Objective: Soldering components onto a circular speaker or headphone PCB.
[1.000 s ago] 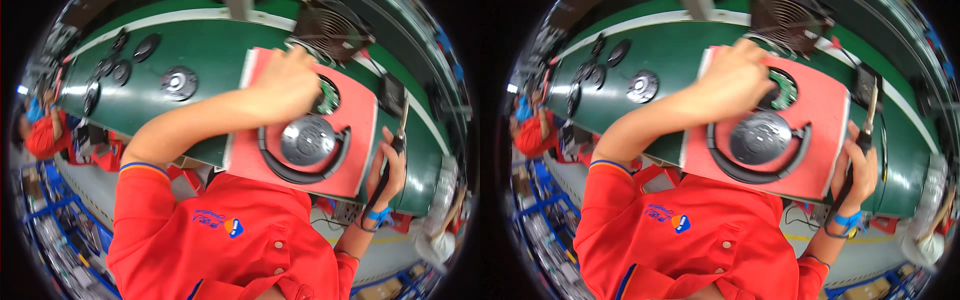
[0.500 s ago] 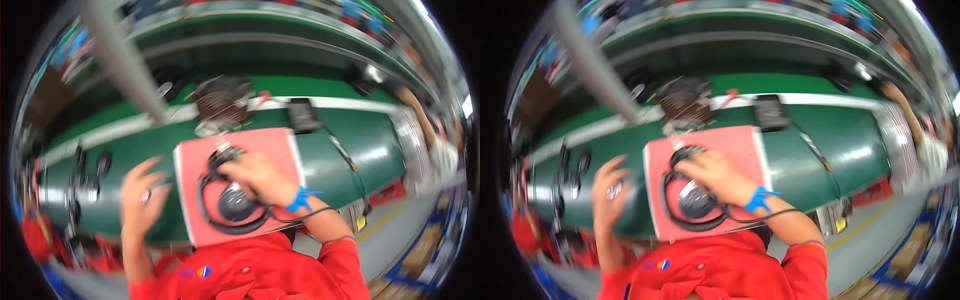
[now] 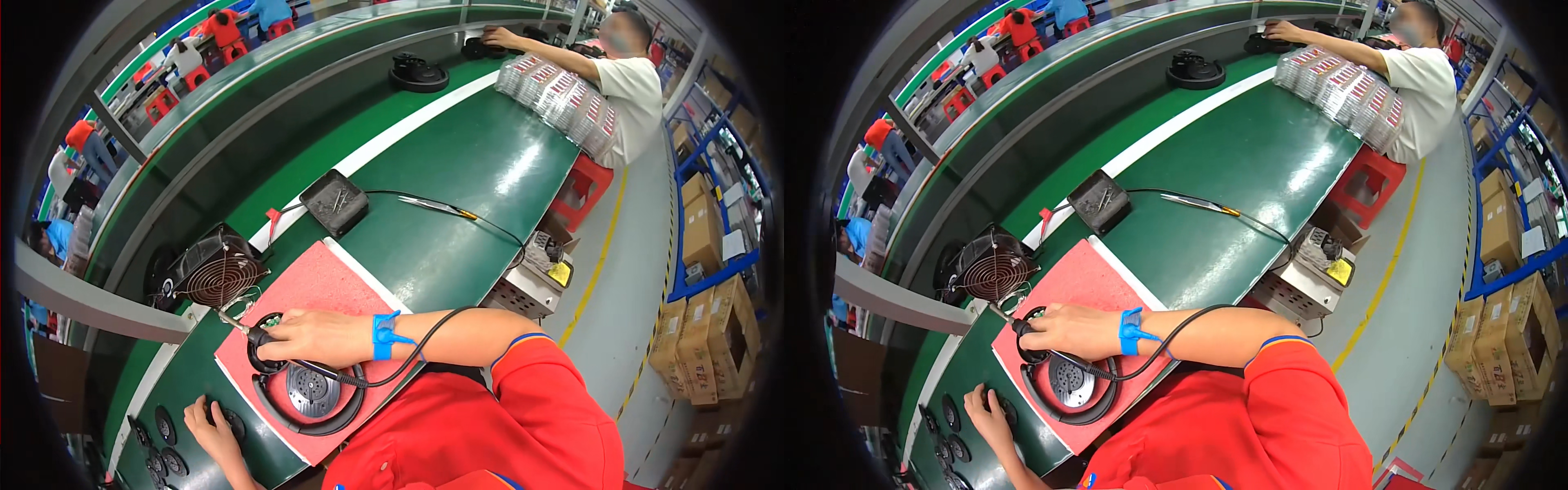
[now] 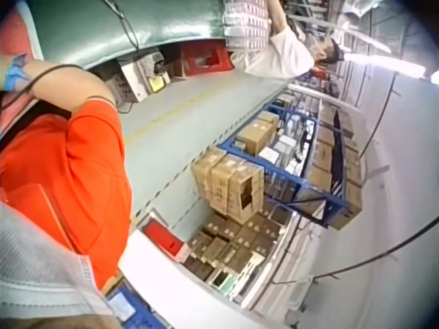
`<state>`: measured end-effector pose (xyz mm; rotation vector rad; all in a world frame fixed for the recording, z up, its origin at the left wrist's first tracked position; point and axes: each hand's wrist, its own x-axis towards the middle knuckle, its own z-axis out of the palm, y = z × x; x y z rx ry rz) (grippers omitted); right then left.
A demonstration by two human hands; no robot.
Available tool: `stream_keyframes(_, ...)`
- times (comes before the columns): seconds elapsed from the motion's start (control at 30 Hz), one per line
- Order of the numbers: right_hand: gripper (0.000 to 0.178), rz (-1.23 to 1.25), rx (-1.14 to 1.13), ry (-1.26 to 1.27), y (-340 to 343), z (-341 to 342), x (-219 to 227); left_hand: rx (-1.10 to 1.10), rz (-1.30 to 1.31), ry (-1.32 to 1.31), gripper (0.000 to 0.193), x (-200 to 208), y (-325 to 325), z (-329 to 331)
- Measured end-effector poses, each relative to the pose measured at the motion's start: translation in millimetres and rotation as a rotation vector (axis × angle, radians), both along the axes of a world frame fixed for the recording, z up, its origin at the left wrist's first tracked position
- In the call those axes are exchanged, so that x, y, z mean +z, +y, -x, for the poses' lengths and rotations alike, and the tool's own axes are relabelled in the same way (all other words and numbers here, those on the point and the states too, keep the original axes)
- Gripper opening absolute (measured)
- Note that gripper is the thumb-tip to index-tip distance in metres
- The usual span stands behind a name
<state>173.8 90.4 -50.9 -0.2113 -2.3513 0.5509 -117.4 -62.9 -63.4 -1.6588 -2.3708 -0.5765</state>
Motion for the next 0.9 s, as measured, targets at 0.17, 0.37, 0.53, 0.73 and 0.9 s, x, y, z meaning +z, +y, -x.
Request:
stream_keyframes(0.17,0.031,0.069,0.006,0.022,0.5,-6.0,2.1,-0.034,-0.119,-0.443,0.013,-9.2,6.3,22.2)
stream_keyframes(0.37,0.018,0.025,0.015,0.171,2.7,-4.1,10.5,-0.154,0.009,-0.934,0.018,60.2,14.0,-19.1)
stream_keyframes(0.53,0.021,0.231,0.110,0.439,-12.0,-3.5,28.4,-0.577,0.421,-0.915,0.018,106.4,59.7,-111.5)
stream_keyframes(0.73,0.023,0.411,-0.061,0.449,-7.8,-10.3,18.3,-0.645,0.370,-1.171,0.019,76.8,85.9,-133.3)
stream_keyframes(0.9,0.019,0.573,0.006,0.289,8.2,-11.3,2.3,-0.580,0.344,-1.164,0.021,70.8,90.1,-138.0)
